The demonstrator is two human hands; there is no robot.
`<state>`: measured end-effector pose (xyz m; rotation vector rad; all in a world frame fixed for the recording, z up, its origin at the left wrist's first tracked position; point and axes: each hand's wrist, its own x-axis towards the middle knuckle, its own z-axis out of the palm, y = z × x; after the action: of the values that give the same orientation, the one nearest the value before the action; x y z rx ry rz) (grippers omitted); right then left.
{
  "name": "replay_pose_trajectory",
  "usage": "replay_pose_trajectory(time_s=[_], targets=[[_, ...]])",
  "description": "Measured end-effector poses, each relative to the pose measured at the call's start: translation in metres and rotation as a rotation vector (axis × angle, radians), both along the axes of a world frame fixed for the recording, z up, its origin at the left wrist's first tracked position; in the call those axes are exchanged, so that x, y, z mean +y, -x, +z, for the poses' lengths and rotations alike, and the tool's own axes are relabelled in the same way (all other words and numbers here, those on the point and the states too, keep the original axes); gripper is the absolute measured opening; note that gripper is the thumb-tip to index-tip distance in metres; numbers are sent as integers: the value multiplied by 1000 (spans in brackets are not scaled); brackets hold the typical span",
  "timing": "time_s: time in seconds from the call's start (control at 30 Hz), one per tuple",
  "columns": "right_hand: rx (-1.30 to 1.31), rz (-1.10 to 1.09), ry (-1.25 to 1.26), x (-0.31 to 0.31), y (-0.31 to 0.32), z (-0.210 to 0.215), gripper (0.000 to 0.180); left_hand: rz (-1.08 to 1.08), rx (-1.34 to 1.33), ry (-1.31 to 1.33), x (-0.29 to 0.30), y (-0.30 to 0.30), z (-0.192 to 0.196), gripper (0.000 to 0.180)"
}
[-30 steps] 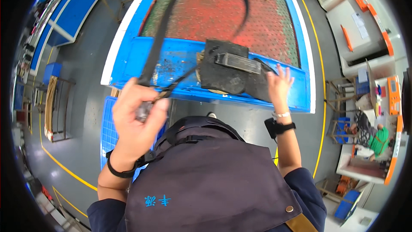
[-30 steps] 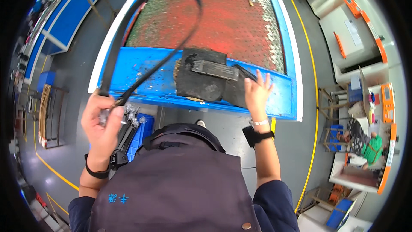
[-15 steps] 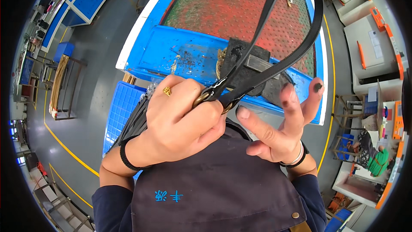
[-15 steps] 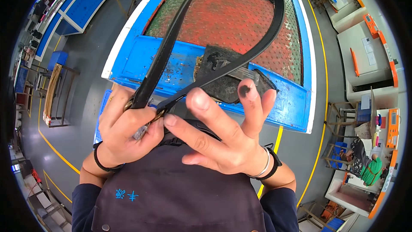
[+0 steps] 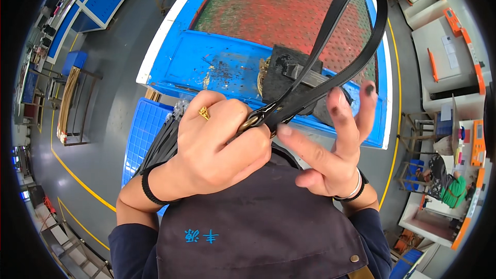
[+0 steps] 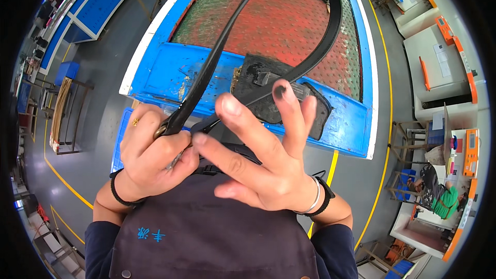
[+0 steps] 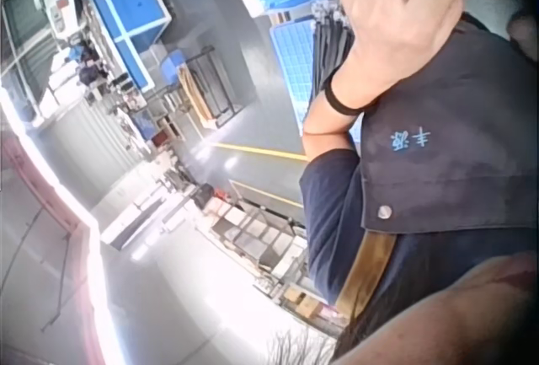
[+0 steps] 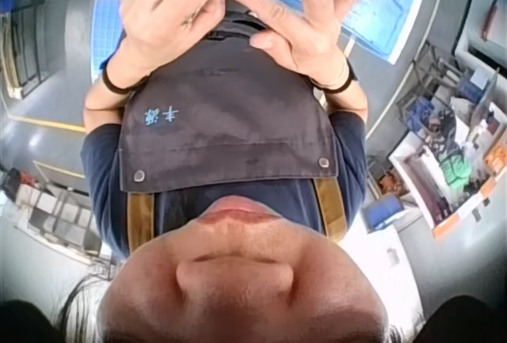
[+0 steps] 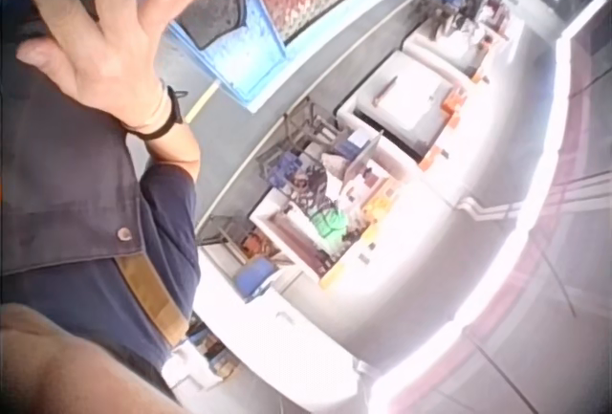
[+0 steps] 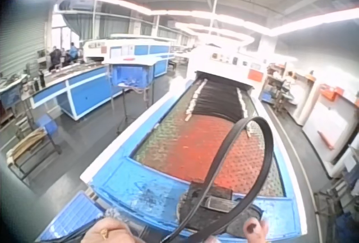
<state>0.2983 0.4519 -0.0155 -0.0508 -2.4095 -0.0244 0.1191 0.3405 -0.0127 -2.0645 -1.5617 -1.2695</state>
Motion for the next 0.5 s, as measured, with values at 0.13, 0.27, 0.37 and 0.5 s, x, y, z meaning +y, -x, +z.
replay_pose_trajectory(time_s=[0.13,0.27,0.37,0.5], targets=[[262,68,456,3,-12,-6,48,34,-50,31,1,1,-3,23],[332,-343,502,37,-42,-49,40,60,-261,148,-5,11,-8,19],[-28,-758,377,83,-77,-127,39,-20,-386,262,-7,18,1,14],[-391,-1084,276,100,-119,-232,41,-83,-467,381,-9,28,13,11]])
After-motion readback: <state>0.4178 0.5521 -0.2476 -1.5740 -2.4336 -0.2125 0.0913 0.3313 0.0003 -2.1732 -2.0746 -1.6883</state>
